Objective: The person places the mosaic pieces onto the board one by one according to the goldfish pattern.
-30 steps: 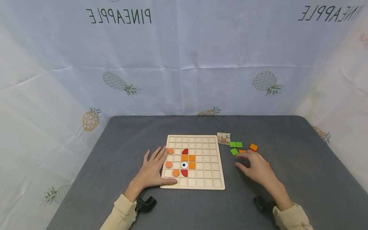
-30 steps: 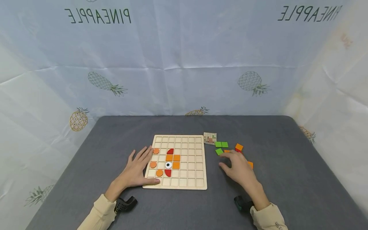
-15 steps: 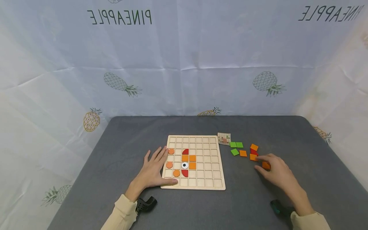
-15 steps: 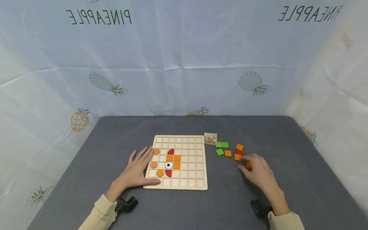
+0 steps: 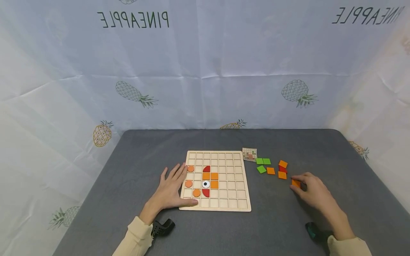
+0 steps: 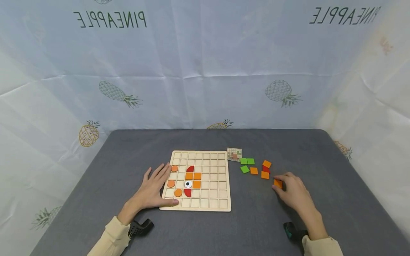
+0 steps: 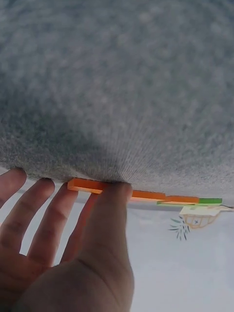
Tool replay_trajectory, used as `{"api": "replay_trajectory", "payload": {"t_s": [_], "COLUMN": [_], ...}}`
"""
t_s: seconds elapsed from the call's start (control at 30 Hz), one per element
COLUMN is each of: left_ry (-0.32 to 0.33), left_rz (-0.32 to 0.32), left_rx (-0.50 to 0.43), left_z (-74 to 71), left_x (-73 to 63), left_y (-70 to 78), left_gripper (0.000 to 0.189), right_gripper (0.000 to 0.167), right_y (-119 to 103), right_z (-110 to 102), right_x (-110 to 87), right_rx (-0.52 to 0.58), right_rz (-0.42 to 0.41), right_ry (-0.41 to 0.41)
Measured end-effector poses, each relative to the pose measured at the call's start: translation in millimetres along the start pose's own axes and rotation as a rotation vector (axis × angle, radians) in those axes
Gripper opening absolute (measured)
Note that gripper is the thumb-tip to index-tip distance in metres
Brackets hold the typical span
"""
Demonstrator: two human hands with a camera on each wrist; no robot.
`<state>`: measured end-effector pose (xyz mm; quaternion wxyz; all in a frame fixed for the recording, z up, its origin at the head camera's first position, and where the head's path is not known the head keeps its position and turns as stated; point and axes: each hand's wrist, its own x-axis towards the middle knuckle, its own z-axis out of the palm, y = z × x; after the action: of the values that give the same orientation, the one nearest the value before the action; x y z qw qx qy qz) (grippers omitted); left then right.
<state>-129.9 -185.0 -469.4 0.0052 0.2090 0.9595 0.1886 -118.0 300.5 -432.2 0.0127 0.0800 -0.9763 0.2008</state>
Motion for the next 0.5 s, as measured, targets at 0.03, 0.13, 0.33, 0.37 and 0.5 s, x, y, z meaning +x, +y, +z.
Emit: {"api": "replay_trajectory", "payload": {"t_s": [0.03, 0.13, 0.33, 0.37, 0.5], "left_ry": [0.001, 0.004, 0.007, 0.007, 0.008], "left_rz": [0.001, 0.002, 0.007, 0.007, 0.004], "left_rx": [-0.001, -0.005, -0.002, 0.0, 0.004], "left_z": [0.2, 0.6, 0.6, 0.7, 1.4], "left_x": [0.1, 0.1, 0.1, 0.1, 0.6], "left_y": [-0.1, -0.5, -0.9, -1.0, -1.7], "left_gripper": [0.131, 0.131, 0.132, 0.132, 0.132], "right_gripper": [0.035, 0.033, 0.03, 0.03, 0.029], "right_y": [0.5, 2.0, 2.3, 2.0, -0.1], "right_z": [-0.3, -0.5, 0.4, 0.5, 0.8], "right_x": [0.1, 0.4, 0.0, 0.0, 0.8], "right_rx": [-0.002, -0.001, -0.002, -0.003, -0.001], "right_rz": [-0.003, -0.006, 0.009, 0.011, 0.006], "right_ry": [-0.004, -0.012, -0.013, -0.012, -0.01]}}
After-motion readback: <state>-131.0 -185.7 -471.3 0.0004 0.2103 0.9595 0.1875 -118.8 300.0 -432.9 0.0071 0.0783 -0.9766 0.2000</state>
